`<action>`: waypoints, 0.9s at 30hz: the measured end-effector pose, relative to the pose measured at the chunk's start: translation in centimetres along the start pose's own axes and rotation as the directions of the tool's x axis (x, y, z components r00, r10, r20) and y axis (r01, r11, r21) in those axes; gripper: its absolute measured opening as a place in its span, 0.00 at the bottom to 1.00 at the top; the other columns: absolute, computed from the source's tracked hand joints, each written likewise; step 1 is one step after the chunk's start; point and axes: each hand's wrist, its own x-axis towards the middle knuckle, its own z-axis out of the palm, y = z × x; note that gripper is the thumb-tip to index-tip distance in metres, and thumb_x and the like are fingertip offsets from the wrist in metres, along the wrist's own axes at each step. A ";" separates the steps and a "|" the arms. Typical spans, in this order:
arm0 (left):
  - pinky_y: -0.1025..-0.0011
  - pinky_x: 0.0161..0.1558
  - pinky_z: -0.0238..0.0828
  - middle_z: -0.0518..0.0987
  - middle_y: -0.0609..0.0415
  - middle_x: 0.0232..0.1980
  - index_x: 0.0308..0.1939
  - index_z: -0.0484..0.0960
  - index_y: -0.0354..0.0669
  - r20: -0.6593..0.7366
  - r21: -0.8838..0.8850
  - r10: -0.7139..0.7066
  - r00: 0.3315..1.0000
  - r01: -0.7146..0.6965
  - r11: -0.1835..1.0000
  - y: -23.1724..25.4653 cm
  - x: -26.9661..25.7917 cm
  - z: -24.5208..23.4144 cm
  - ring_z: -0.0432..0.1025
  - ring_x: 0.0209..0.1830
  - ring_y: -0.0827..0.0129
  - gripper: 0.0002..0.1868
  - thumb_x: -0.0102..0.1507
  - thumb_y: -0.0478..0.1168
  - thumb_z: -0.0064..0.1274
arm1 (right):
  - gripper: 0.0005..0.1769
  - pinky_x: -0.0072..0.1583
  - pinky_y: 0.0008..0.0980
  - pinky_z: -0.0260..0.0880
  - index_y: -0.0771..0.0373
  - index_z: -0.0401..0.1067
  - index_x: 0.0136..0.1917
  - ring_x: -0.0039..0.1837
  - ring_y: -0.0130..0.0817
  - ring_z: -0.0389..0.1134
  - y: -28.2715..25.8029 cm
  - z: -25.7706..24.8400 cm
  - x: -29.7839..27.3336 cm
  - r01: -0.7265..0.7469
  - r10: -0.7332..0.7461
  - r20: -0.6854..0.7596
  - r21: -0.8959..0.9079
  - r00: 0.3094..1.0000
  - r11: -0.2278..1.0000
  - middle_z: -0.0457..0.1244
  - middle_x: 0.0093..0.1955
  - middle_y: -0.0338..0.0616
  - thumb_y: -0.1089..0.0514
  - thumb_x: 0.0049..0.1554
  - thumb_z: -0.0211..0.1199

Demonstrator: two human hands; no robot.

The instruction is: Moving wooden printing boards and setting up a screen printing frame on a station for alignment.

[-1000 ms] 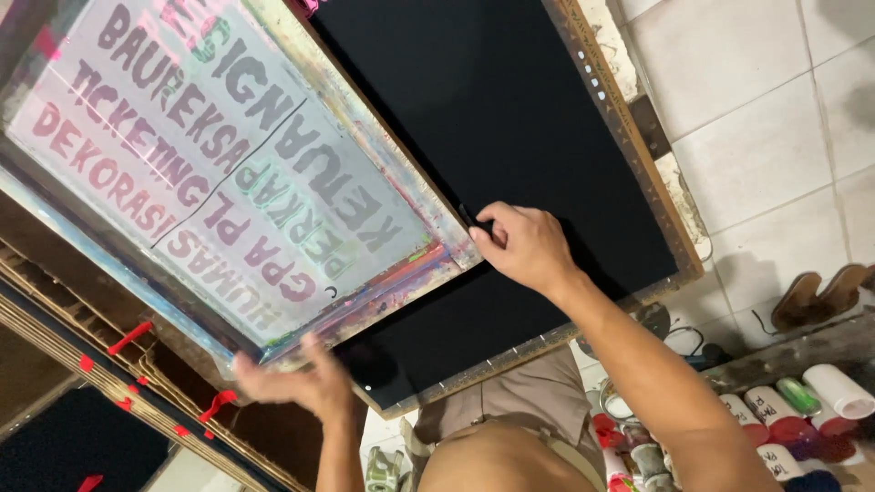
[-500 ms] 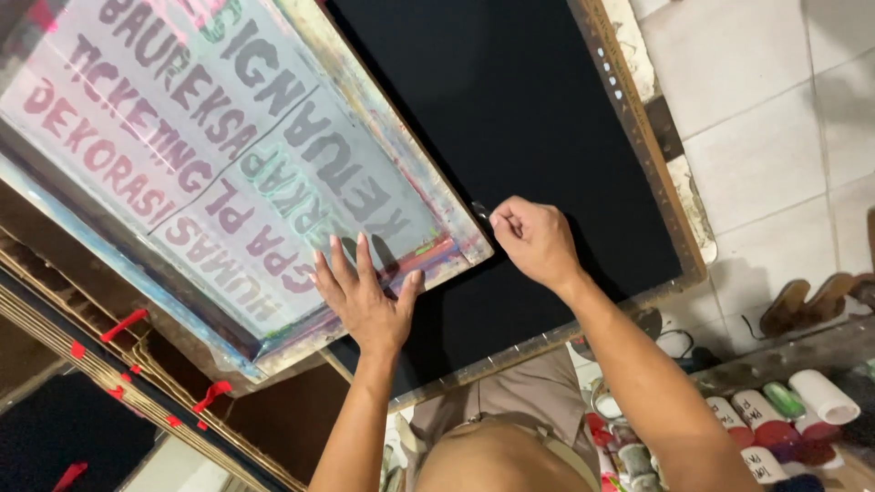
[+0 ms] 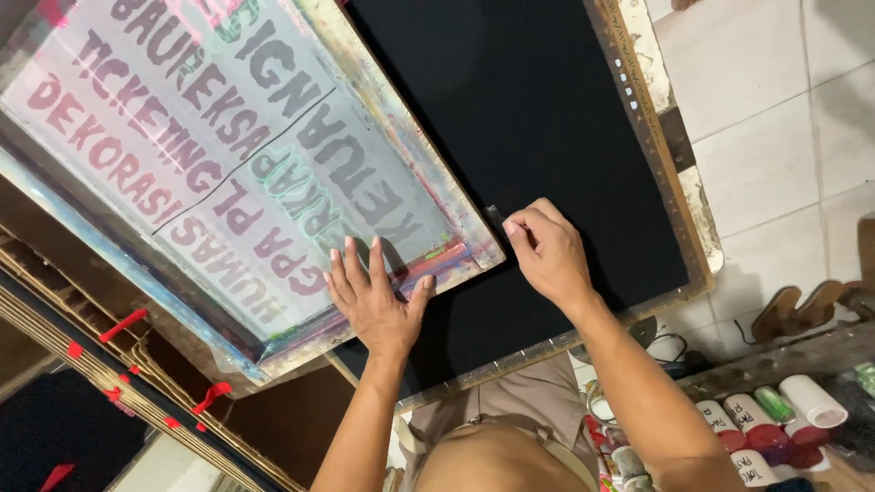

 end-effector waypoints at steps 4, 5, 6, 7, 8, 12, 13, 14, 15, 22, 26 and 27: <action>0.45 0.73 0.44 0.60 0.43 0.78 0.72 0.71 0.49 -0.005 0.005 0.012 1.000 -0.012 1.000 0.0 -0.1 -0.1 0.52 0.78 0.41 0.46 0.59 0.73 0.52 | 0.11 0.44 0.48 0.70 0.61 0.76 0.48 0.43 0.50 0.68 -0.9 -0.4 0.4 -0.012 0.019 0.112 -0.063 0.994 0.998 0.64 0.45 0.46 0.58 0.66 0.54; 0.45 0.73 0.44 0.60 0.43 0.78 0.72 0.71 0.49 -0.007 0.003 0.012 1.000 -0.012 1.000 -0.1 -0.1 0.0 0.52 0.78 0.41 0.46 0.59 0.73 0.52 | 0.11 0.44 0.48 0.70 0.61 0.76 0.48 0.43 0.50 0.68 -1.1 -0.3 0.4 -0.010 0.018 0.110 -0.064 0.994 0.998 0.64 0.45 0.46 0.58 0.66 0.54; 0.45 0.73 0.44 0.60 0.43 0.78 0.71 0.72 0.49 -0.006 0.009 0.015 1.000 -0.015 1.000 -0.1 -0.1 0.1 0.52 0.78 0.42 0.46 0.59 0.73 0.53 | 0.11 0.44 0.48 0.71 0.60 0.76 0.49 0.42 0.50 0.69 -1.2 -0.3 0.5 -0.012 0.017 0.097 -0.059 0.995 0.998 0.65 0.45 0.46 0.58 0.66 0.53; 0.45 0.74 0.43 0.61 0.43 0.78 0.70 0.72 0.48 -0.004 0.017 0.018 1.000 -0.018 1.000 -0.2 -0.1 0.1 0.52 0.78 0.42 0.46 0.58 0.73 0.53 | 0.12 0.44 0.48 0.71 0.60 0.77 0.50 0.42 0.51 0.70 -1.3 -0.2 0.5 -0.014 0.018 0.085 -0.054 0.996 0.998 0.65 0.44 0.47 0.58 0.65 0.52; 0.45 0.74 0.43 0.61 0.43 0.78 0.70 0.72 0.48 -0.004 0.016 0.017 1.000 -0.017 1.000 -0.2 -0.1 0.1 0.52 0.78 0.42 0.46 0.58 0.73 0.53 | 0.12 0.44 0.48 0.71 0.60 0.77 0.50 0.42 0.51 0.70 -0.7 0.0 0.6 -0.013 0.017 0.085 -0.055 0.996 0.998 0.65 0.44 0.47 0.58 0.65 0.52; 0.46 0.73 0.45 0.62 0.42 0.77 0.68 0.74 0.48 -0.016 0.012 0.031 0.999 -0.031 0.999 -0.3 -0.2 0.1 0.54 0.78 0.43 0.44 0.59 0.73 0.51 | 0.10 0.46 0.50 0.72 0.56 0.75 0.53 0.46 0.52 0.72 -0.6 0.2 0.9 -0.005 0.009 0.040 -0.095 0.999 0.995 0.67 0.44 0.44 0.54 0.62 0.56; 0.46 0.73 0.45 0.62 0.43 0.77 0.68 0.74 0.48 -0.018 0.014 0.035 0.999 -0.034 0.999 -0.3 -0.2 0.1 0.54 0.77 0.43 0.44 0.59 0.73 0.51 | 0.10 0.47 0.50 0.72 0.53 0.75 0.54 0.47 0.50 0.72 -1.1 0.0 1.0 -0.006 0.011 0.036 -0.149 0.999 0.989 0.68 0.44 0.41 0.50 0.61 0.60; 0.46 0.73 0.45 0.62 0.43 0.77 0.68 0.74 0.48 -0.020 0.012 0.036 0.999 -0.035 0.999 -0.3 -0.1 0.2 0.54 0.77 0.43 0.44 0.59 0.73 0.51 | 0.10 0.47 0.50 0.72 0.53 0.75 0.54 0.47 0.50 0.72 -1.1 0.2 1.4 -0.005 0.010 0.034 -0.150 0.999 0.989 0.68 0.44 0.41 0.50 0.61 0.60; 0.46 0.73 0.46 0.62 0.43 0.77 0.68 0.74 0.48 -0.024 0.013 0.036 0.999 -0.036 0.999 -0.2 -0.1 0.2 0.54 0.77 0.44 0.43 0.59 0.73 0.51 | 0.10 0.46 0.48 0.73 0.52 0.75 0.52 0.45 0.49 0.72 -1.2 0.4 1.6 0.009 -0.003 0.035 -0.173 0.999 0.985 0.68 0.43 0.40 0.49 0.60 0.61; 0.47 0.73 0.47 0.64 0.42 0.76 0.67 0.75 0.48 -0.055 0.004 0.045 0.997 -0.045 0.999 -0.2 -0.2 0.2 0.57 0.76 0.44 0.42 0.60 0.73 0.50 | 0.03 0.44 0.45 0.71 0.55 0.74 0.46 0.44 0.48 0.71 0.3 1.4 1.8 0.037 -0.037 -0.004 -0.036 0.999 0.999 0.65 0.39 0.43 0.56 0.61 0.61; 0.47 0.73 0.47 0.65 0.42 0.75 0.66 0.75 0.48 -0.063 0.000 0.038 0.997 -0.038 0.999 -0.3 -0.2 0.4 0.58 0.76 0.45 0.43 0.60 0.74 0.49 | 0.05 0.43 0.45 0.71 0.57 0.73 0.46 0.43 0.50 0.71 0.2 1.6 1.2 0.044 -0.044 -0.020 -0.024 0.999 0.999 0.65 0.40 0.45 0.56 0.63 0.58; 0.47 0.73 0.48 0.65 0.42 0.75 0.66 0.76 0.48 -0.066 -0.010 0.038 0.997 -0.039 0.999 -0.2 -0.2 0.3 0.59 0.75 0.45 0.42 0.60 0.74 0.49 | 0.06 0.43 0.46 0.72 0.58 0.73 0.46 0.43 0.51 0.71 0.5 1.6 1.2 0.052 -0.053 -0.013 -0.033 0.999 0.998 0.66 0.39 0.45 0.57 0.64 0.57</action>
